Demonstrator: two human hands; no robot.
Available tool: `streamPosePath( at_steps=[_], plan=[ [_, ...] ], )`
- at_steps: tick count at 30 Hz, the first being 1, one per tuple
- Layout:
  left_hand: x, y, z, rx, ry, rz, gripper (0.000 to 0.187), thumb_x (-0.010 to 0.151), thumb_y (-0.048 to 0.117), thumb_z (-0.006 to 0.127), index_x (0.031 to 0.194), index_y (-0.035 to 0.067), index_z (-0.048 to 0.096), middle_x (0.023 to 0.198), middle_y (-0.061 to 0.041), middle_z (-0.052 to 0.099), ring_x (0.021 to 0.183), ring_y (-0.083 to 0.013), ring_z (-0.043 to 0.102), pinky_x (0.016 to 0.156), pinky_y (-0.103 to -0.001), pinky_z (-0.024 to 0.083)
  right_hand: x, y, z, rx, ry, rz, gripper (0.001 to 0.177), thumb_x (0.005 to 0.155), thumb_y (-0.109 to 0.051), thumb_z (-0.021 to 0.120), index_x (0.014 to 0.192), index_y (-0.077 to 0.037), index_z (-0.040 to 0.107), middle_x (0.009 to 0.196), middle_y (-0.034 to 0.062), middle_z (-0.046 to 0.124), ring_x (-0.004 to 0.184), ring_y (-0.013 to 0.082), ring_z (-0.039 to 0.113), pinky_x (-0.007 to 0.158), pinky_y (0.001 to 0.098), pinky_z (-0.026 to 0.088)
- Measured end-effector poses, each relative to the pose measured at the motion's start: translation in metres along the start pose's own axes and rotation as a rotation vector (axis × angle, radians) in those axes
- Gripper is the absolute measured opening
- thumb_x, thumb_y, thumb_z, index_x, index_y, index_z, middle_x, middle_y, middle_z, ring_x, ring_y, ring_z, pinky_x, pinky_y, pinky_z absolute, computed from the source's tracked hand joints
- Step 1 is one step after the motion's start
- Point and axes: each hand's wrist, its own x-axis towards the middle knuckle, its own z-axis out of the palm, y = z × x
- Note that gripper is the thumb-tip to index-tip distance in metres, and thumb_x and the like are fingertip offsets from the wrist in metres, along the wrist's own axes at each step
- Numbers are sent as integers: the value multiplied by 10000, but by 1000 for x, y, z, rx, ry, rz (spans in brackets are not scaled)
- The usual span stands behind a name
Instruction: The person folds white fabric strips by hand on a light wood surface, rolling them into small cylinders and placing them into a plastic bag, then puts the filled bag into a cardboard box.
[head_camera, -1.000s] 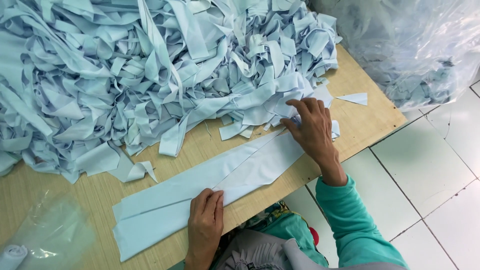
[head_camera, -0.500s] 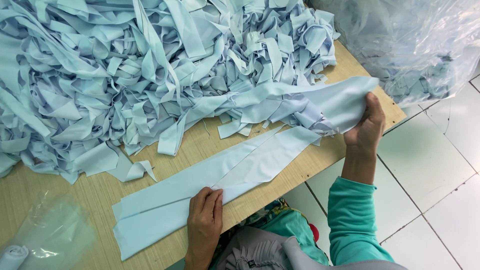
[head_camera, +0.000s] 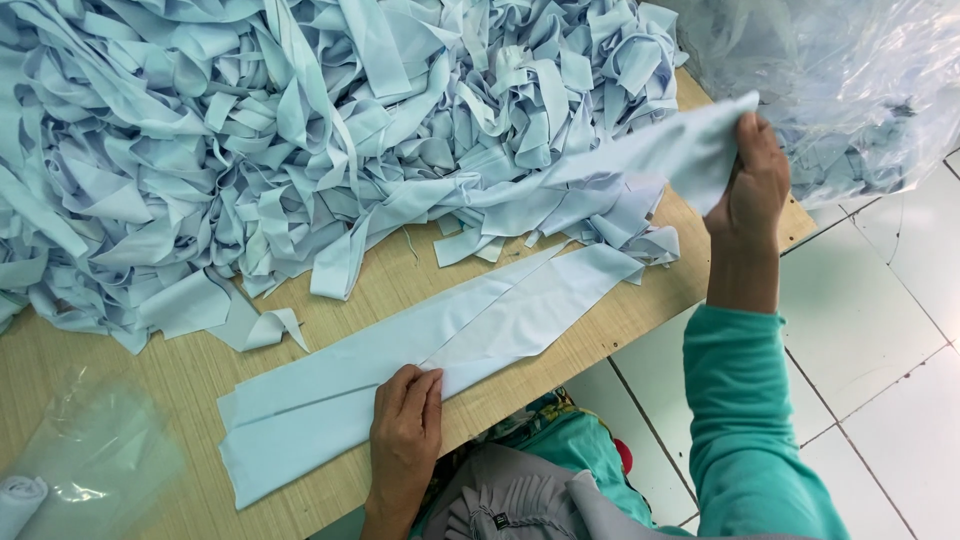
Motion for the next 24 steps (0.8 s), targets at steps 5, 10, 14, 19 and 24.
streamPosePath(
  at_steps=[5, 10, 14, 19, 24],
  plan=[
    [0, 0, 0, 3, 5, -8, 203, 972, 63, 673, 1161, -8, 692, 1112, -97, 624, 954, -242, 624, 860, -355, 569, 60, 0, 37, -196, -66, -167, 135, 1000, -239, 715, 1071, -126, 698, 925, -13, 662, 917, 131, 603, 808, 272, 540],
    [0, 0, -1, -13, -3, -7, 208, 975, 58, 664, 1168, -13, 690, 1115, -102, 621, 969, -245, 626, 878, -368, 565, 51, 32, 52, -997, -98, -653, 318, 1041, -110, 665, 1343, -56, 580, 1337, 163, 614, 1115, 293, 586, 931, 440, 532],
    [-2, -3, 2, -14, 14, -15, 213, 965, 69, 680, 1155, -25, 701, 1125, -113, 636, 961, -263, 628, 862, -374, 574, 23, 61, 74, -1154, -256, -850, 160, 967, -35, 766, 1107, -97, 719, 1156, 99, 638, 1067, 270, 526, 875, 406, 409],
    [-1, -1, 0, -36, 4, -36, 223, 967, 69, 675, 1168, -26, 695, 1129, -114, 632, 969, -264, 621, 859, -366, 578, -17, 64, 113, -1407, -629, -1054, 394, 873, -151, 887, 1235, -221, 750, 1365, 130, 562, 1244, 360, 454, 929, 487, 401],
    [-2, -2, 0, -44, 1, -30, 226, 959, 61, 687, 1162, -38, 685, 1131, -116, 625, 972, -274, 622, 856, -374, 577, -14, 71, 108, -1785, -361, -1244, 131, 848, -155, 830, 932, -255, 840, 1332, 73, 607, 1280, 330, 465, 968, 479, 355]
  ],
)
